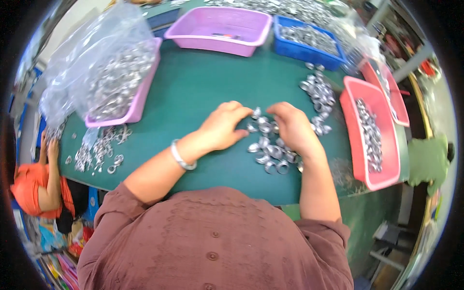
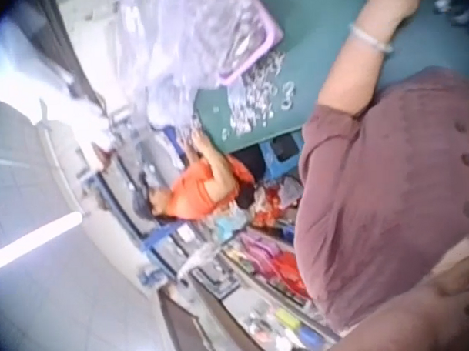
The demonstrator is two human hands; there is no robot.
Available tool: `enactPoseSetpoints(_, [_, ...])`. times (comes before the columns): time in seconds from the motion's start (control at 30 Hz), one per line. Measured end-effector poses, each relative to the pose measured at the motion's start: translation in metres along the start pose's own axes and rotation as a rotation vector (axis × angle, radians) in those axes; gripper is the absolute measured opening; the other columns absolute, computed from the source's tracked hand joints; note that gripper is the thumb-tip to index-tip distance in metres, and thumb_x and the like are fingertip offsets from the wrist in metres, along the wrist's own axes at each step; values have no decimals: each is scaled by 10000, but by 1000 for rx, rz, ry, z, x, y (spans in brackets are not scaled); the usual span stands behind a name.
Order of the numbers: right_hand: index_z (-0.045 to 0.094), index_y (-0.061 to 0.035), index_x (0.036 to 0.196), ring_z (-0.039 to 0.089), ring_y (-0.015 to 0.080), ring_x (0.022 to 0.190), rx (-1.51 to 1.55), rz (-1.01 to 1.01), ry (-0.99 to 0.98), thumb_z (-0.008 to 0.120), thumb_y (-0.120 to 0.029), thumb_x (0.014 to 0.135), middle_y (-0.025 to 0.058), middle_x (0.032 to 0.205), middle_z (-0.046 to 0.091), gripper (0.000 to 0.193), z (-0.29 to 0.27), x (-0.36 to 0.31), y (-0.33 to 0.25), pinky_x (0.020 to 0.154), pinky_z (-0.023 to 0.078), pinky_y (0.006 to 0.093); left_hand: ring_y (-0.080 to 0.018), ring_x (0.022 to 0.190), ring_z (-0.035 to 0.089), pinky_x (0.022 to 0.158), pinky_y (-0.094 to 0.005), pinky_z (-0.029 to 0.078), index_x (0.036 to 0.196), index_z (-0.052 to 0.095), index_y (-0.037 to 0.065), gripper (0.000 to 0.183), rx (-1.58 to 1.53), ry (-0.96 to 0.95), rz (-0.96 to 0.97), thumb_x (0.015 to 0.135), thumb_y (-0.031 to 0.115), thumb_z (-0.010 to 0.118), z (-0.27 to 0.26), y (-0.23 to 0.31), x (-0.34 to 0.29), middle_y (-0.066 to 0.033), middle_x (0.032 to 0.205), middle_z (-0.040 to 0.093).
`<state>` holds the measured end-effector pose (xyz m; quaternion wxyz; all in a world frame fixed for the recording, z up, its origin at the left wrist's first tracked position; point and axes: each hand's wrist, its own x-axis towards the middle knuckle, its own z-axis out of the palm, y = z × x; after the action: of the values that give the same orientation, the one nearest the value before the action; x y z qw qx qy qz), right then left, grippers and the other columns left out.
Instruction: The person picks up metal rings from the table, rotates them, and turns them over by hand.
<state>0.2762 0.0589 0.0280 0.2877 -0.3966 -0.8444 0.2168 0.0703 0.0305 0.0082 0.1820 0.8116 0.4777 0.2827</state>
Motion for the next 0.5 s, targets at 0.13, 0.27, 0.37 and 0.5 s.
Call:
enactPoseSetpoints(0.13, [609,-2,913,550,317,883,30,8,-51,561,-48,763,153,901,602,164,-4,-4,-3,782,435,376,-293,932,504,813,-363,422,1022,580,58,391,-33,-23,3,665,135,719,3,4,0,-98,939,532])
enactPoseSetpoints(0.27, [626,-25,870,532,309,810,-123,93,-76,649,-231,731,139,827,590,250,-1,-5,-11,724,420,381,-276,910,514,791,-362,427,966,599,56,342,-2,33,-29,663,150,726,11,10,-1,-91,904,536])
enactPoseSetpoints(0.37, [624,-25,836,533,308,806,-288,76,-122,644,-230,733,130,810,589,230,9,-2,-9,719,414,387,-279,881,521,774,-364,431,940,598,50,309,-4,53,-18,669,135,719,13,9,-2,-94,884,542])
enactPoseSetpoints(0.5, [618,-24,836,531,306,810,-145,47,-130,626,-176,736,133,810,594,182,10,-2,-8,732,410,390,-245,830,543,736,-331,445,909,584,39,248,-135,50,-27,688,69,693,8,1,-8,-83,862,554])
